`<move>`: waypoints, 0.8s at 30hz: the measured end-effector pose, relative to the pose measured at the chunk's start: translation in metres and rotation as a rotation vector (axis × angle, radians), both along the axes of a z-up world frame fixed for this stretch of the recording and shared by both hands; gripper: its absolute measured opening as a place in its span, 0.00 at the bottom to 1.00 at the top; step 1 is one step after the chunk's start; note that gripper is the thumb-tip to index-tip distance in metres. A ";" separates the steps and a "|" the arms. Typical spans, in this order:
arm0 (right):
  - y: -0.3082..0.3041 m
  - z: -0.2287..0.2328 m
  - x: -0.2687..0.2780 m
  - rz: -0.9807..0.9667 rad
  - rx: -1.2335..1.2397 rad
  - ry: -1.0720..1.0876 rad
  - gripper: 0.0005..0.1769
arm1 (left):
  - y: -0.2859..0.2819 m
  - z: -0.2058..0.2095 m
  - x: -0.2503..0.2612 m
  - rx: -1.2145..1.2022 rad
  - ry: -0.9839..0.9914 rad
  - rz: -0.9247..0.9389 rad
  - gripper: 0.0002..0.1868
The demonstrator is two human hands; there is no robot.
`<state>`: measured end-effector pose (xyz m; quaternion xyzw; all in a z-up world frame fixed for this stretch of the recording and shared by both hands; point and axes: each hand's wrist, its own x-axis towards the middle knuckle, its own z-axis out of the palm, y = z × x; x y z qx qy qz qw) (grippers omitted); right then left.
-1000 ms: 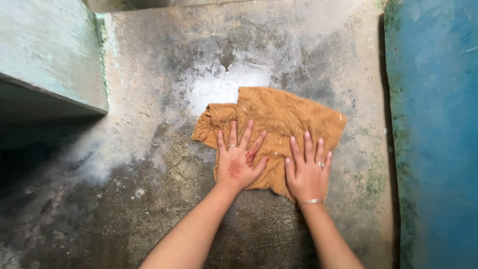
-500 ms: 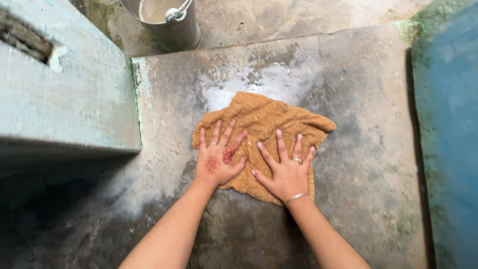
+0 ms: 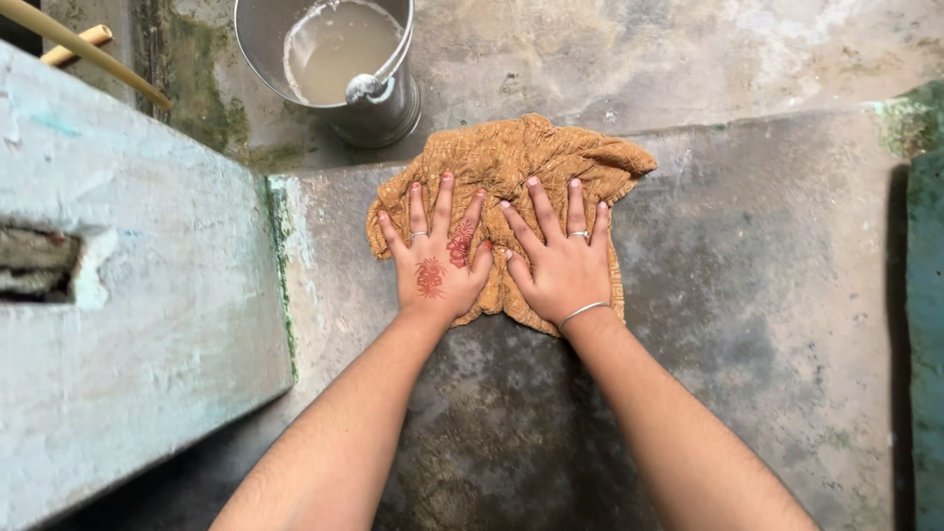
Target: The person wipes the concrete floor by hand with a cloth, moving it across the surface to clean various sections.
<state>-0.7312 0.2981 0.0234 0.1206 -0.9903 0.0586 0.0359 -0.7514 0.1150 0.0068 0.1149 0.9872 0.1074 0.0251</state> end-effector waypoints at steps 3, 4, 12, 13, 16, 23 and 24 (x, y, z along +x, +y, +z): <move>0.001 0.001 -0.011 0.017 0.024 -0.016 0.33 | 0.001 0.002 -0.008 -0.028 -0.007 0.001 0.37; 0.001 0.001 -0.013 0.022 0.018 -0.017 0.33 | 0.001 0.003 -0.009 -0.032 -0.033 0.002 0.37; 0.001 0.001 -0.015 0.037 0.016 0.001 0.34 | 0.000 0.003 -0.009 -0.032 -0.006 -0.009 0.37; 0.002 0.000 -0.014 0.031 0.015 -0.006 0.34 | 0.001 0.002 -0.008 -0.032 -0.034 -0.002 0.37; 0.001 -0.004 -0.014 -0.016 -0.011 -0.001 0.33 | 0.002 -0.001 -0.009 -0.021 -0.047 0.007 0.37; -0.048 -0.028 0.021 -0.639 0.006 0.049 0.33 | -0.005 -0.004 -0.012 0.015 0.058 -0.159 0.35; -0.058 -0.029 0.024 -0.742 0.025 0.085 0.34 | -0.005 -0.001 -0.019 0.023 0.092 -0.221 0.35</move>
